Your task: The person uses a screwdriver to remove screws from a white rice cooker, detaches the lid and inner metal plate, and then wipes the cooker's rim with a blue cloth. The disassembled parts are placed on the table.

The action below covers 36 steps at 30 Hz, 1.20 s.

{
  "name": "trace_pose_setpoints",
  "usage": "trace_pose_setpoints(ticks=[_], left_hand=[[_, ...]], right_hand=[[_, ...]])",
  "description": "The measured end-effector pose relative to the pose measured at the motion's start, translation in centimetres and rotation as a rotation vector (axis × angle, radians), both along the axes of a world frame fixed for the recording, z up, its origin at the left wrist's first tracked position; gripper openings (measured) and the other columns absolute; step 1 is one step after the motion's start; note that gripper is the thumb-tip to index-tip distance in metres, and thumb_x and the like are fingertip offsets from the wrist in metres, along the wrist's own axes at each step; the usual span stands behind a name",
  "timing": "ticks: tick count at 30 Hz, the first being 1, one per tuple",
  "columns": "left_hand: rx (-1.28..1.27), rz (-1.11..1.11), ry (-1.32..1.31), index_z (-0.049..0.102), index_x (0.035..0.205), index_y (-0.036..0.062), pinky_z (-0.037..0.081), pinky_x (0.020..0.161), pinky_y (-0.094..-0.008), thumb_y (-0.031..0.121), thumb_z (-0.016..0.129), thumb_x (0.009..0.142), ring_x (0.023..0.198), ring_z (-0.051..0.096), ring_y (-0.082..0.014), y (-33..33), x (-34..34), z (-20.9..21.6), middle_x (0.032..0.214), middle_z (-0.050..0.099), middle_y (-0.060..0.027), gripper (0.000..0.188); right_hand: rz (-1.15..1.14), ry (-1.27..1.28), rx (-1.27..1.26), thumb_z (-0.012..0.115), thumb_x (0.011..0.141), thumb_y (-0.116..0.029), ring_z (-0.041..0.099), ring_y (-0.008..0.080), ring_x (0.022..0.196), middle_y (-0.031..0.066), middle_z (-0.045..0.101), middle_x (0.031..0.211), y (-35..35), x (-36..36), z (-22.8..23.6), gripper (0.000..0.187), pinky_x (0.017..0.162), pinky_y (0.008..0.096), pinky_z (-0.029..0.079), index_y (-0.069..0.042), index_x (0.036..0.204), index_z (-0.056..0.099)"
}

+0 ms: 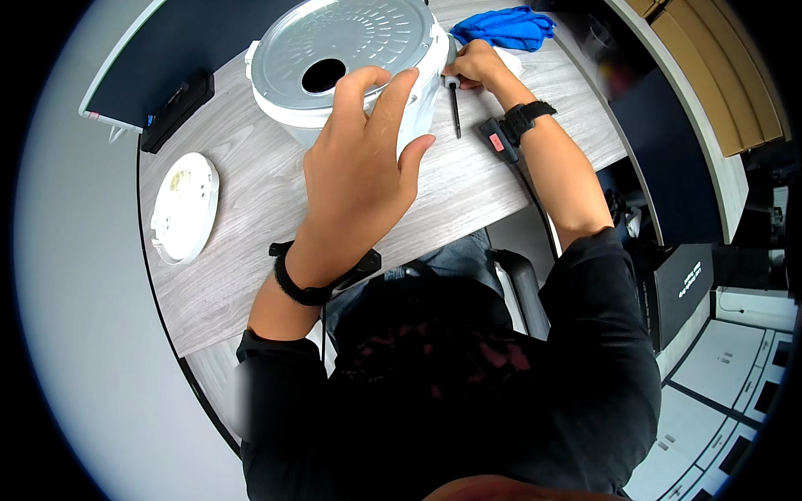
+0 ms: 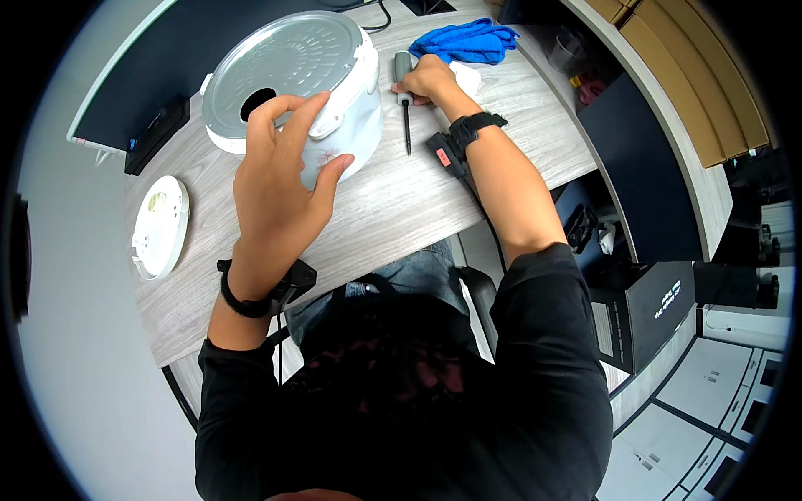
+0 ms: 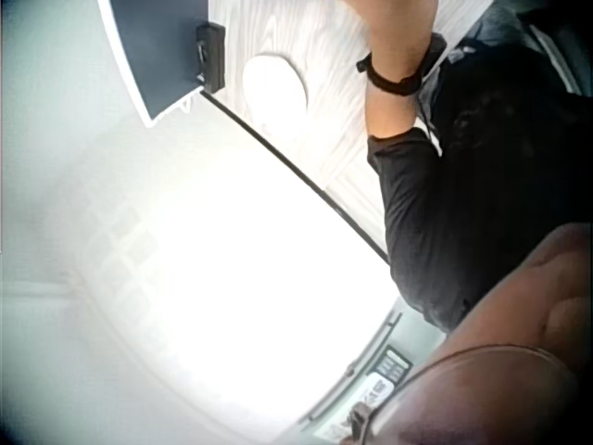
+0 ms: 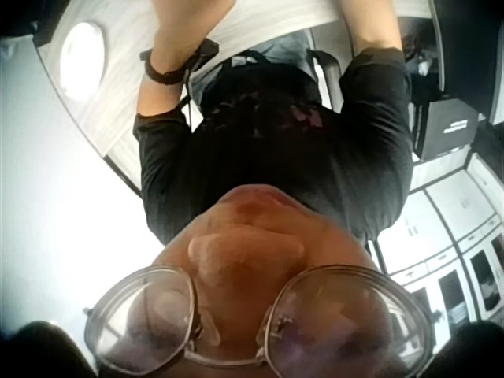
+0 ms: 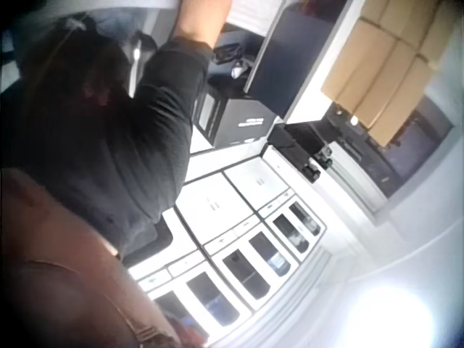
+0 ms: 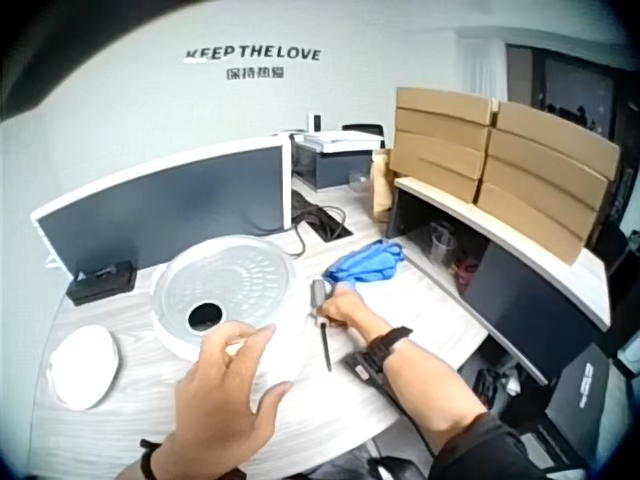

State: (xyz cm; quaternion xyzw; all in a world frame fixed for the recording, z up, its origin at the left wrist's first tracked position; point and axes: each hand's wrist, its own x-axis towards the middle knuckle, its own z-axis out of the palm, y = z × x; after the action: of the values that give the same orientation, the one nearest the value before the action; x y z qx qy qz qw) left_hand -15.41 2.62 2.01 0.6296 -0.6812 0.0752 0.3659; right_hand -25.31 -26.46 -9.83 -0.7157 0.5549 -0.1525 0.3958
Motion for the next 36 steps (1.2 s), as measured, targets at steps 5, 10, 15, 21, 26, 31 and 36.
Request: trace_pose_setpoints(ticks=[5, 10, 15, 21, 26, 31, 36], left_hand=[[-0.031, 0.0, -0.046, 0.056, 0.134, 0.0035, 0.055, 0.065, -0.0327, 0.016, 0.083, 0.078, 0.085, 0.068, -0.0237, -0.3, 0.7, -0.6, 0.127, 0.052, -0.01, 0.063], [-0.05, 0.007, -0.038, 0.054, 0.136, 0.0019, 0.056, 0.069, -0.0334, 0.018, 0.083, 0.077, 0.089, 0.067, -0.0247, -0.2, 0.8, -1.0, 0.127, 0.052, -0.0103, 0.067], [-0.119, 0.014, -0.058, 0.054, 0.135, 0.0021, 0.054, 0.069, -0.034, 0.018, 0.084, 0.075, 0.092, 0.066, -0.0258, -0.2, 1.5, -1.1, 0.125, 0.053, -0.0107, 0.069], [-0.031, 0.011, 0.026, 0.058, 0.127, 0.0062, 0.054, 0.071, -0.0351, 0.015, 0.086, 0.072, 0.094, 0.065, -0.027, 0.4, 4.0, -0.3, 0.122, 0.054, -0.0118, 0.062], [-0.035, 0.009, 0.112, 0.064, 0.124, 0.0124, 0.051, 0.074, -0.0301, 0.017, 0.085, 0.075, 0.096, 0.062, -0.0199, 0.5, 6.7, -0.2, 0.125, 0.058, -0.0095, 0.054], [-0.023, 0.05, 0.146, 0.064, 0.113, 0.0102, 0.053, 0.074, -0.0341, 0.018, 0.085, 0.076, 0.1, 0.064, -0.0234, 0.1, 8.8, 0.0, 0.116, 0.059, -0.0081, 0.043], [-0.012, 0.093, 0.198, 0.066, 0.11, 0.0117, 0.048, 0.073, -0.0272, 0.017, 0.084, 0.078, 0.093, 0.06, -0.0166, -1.0, 12.2, -0.1, 0.11, 0.061, -0.0021, 0.037]], right_hand=[[-0.014, 0.022, -0.014, 0.09, 0.074, -0.035, 0.07, 0.0188, 0.057, 0.0099, 0.072, 0.078, -0.6, 0.1, -1.3, 0.042, 0.053, 0.0327, 0.057, 0.001, 0.086, 0.072], [-0.025, 0.035, -0.028, 0.088, 0.075, -0.037, 0.07, 0.0195, 0.055, 0.0095, 0.072, 0.075, 0.1, -0.2, -0.6, 0.043, 0.054, 0.0327, 0.057, 0.002, 0.083, 0.071], [-0.024, 0.064, -0.092, 0.084, 0.079, -0.037, 0.069, 0.02, 0.055, 0.0103, 0.072, 0.072, 1.0, -0.4, 0.8, 0.04, 0.055, 0.0326, 0.057, 0.002, 0.084, 0.071], [-0.016, -0.021, -0.229, 0.084, 0.078, -0.03, 0.072, 0.0221, 0.069, 0.0097, 0.073, 0.076, 2.1, -1.0, 3.6, 0.058, 0.074, 0.0341, 0.055, 0.002, 0.124, 0.067], [0.112, -0.389, -0.36, 0.079, 0.085, -0.017, 0.068, 0.0139, 0.083, 0.0071, 0.07, 0.098, 5.2, -0.6, 8.2, 0.051, 0.07, 0.0261, 0.055, 0.002, 0.13, 0.062], [0.279, -0.704, -0.433, 0.083, 0.079, -0.018, 0.064, 0.0174, 0.093, 0.0063, 0.067, 0.103, 7.1, 0.6, 10.2, 0.053, 0.083, 0.0306, 0.052, -0.003, 0.127, 0.066], [0.473, -0.685, -0.521, 0.087, 0.075, -0.028, 0.056, 0.0277, 0.124, 0.0131, 0.065, 0.123, 7.1, 2.0, 10.3, 0.066, 0.102, 0.0416, 0.046, -0.012, 0.135, 0.063]])
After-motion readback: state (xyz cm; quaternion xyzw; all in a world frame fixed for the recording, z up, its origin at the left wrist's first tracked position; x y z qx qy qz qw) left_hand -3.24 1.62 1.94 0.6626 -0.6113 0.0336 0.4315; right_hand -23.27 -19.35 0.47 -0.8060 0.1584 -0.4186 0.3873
